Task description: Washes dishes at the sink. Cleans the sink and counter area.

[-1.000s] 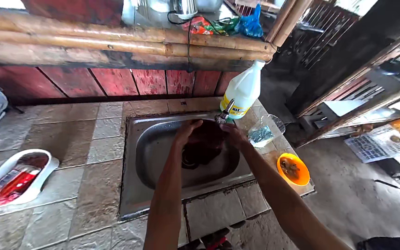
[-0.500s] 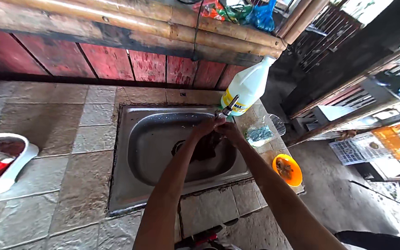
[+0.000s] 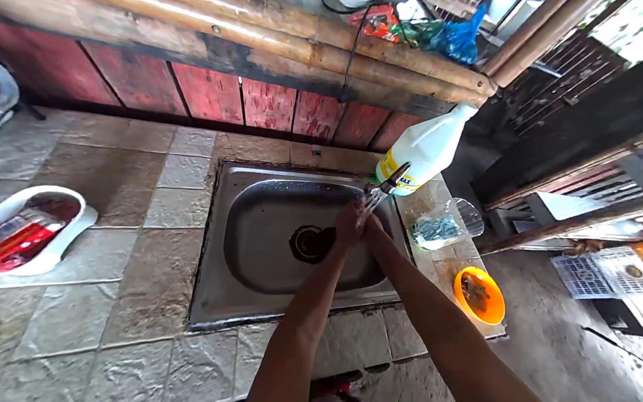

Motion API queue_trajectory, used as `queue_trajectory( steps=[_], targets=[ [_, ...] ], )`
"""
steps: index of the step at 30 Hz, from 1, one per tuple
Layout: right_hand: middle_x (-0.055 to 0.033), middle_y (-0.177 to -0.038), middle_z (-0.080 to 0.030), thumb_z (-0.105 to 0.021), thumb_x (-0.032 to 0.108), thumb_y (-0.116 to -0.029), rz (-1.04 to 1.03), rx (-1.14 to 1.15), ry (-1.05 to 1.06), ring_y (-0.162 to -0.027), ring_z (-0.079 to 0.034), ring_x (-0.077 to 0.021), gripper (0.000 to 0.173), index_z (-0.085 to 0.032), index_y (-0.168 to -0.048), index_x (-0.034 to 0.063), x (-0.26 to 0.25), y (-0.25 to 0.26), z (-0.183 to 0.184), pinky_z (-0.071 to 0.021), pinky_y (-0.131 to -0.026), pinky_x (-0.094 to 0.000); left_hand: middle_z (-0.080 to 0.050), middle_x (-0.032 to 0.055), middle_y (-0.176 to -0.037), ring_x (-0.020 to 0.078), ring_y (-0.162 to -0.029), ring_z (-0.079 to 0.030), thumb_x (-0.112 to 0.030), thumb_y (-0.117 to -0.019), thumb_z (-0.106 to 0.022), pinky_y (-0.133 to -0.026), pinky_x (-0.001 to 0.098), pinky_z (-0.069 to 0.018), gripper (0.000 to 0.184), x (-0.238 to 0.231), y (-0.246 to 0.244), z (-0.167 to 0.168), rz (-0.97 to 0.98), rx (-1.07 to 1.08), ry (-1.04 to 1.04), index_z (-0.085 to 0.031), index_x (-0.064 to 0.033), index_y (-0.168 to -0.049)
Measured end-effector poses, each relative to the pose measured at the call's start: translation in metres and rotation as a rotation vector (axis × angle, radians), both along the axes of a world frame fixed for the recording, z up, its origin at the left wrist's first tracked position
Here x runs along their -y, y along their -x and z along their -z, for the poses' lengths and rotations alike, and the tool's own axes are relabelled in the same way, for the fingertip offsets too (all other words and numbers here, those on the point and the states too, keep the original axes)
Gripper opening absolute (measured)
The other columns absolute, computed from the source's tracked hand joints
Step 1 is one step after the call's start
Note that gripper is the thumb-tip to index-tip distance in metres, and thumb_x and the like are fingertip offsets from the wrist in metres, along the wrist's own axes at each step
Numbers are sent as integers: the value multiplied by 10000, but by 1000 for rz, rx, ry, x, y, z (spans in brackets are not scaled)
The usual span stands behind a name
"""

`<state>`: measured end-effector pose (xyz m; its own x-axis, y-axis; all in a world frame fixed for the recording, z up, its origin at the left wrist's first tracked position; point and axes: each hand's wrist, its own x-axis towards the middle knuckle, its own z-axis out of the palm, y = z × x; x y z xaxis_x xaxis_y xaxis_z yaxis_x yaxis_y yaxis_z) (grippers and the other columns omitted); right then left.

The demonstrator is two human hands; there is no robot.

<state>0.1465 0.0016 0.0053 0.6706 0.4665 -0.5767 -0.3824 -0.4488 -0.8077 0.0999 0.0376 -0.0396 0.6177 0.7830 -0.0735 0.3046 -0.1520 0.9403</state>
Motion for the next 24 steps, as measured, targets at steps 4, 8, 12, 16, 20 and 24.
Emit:
queue_trajectory(
  steps=[4, 8, 12, 16, 20, 24],
  targets=[
    [-137, -1032, -660, -437, 296, -1105, -157, 30, -57, -891, -654, -196, 372, -571, -1262, -13, 17, -16, 10, -565, -807, -388, -619, 254, -1333, 414, -1253, -590, -264, -1109, -389, -1048, 619, -451, 417, -41, 25, 29, 72, -110, 212, -595, 6, -1349],
    [-100, -988, -650, -494, 162, -1074, -259, 135, -123, -851, -633, -141, 260, -579, -1224, -33, 24, -35, 0, -556, -779, -321, -607, 232, -1368, 322, -1284, -575, -222, -1119, -396, -1119, 491, -420, 402, -44, 19, 15, 320, 254, 218, -578, 36, -1369],
    [-111, -1028, -667, -454, 130, -1077, -142, 107, -247, -909, -653, -162, 252, -574, -1220, -39, 42, -51, -34, -567, -837, -351, -707, 191, -1150, 257, -1105, -660, -273, -1040, -592, -1044, 470, -479, 348, -61, 34, 33, 465, 145, 126, -702, 23, -1185],
    [-106, -1051, -660, -444, 127, -1083, -342, 202, -139, -904, -653, -137, 276, -561, -1270, -40, 46, -45, -52, -569, -821, -321, -691, 171, -1097, 228, -1029, -643, -192, -1004, -658, -977, 438, -502, 274, -71, 46, 14, 378, 187, 203, -678, 26, -1168],
    [-142, -1110, -673, -562, 226, -1056, -718, 396, 113, -989, -641, -169, 304, -646, -1206, -25, 40, -46, -51, -530, -925, -371, -700, 157, -1074, 209, -978, -670, -94, -931, -735, -923, 411, -541, 292, -62, 35, -33, 497, 267, 99, -661, 25, -1187],
    [-195, -1109, -694, -594, 152, -1030, -662, 613, 114, -1024, -656, -256, 251, -688, -1172, -33, 52, -53, -61, -512, -955, -474, -623, 269, -1311, 383, -1246, -594, -107, -898, -774, -1088, 546, -438, 552, -59, 48, -5, 669, -92, -30, -556, 54, -1380]
  ],
)
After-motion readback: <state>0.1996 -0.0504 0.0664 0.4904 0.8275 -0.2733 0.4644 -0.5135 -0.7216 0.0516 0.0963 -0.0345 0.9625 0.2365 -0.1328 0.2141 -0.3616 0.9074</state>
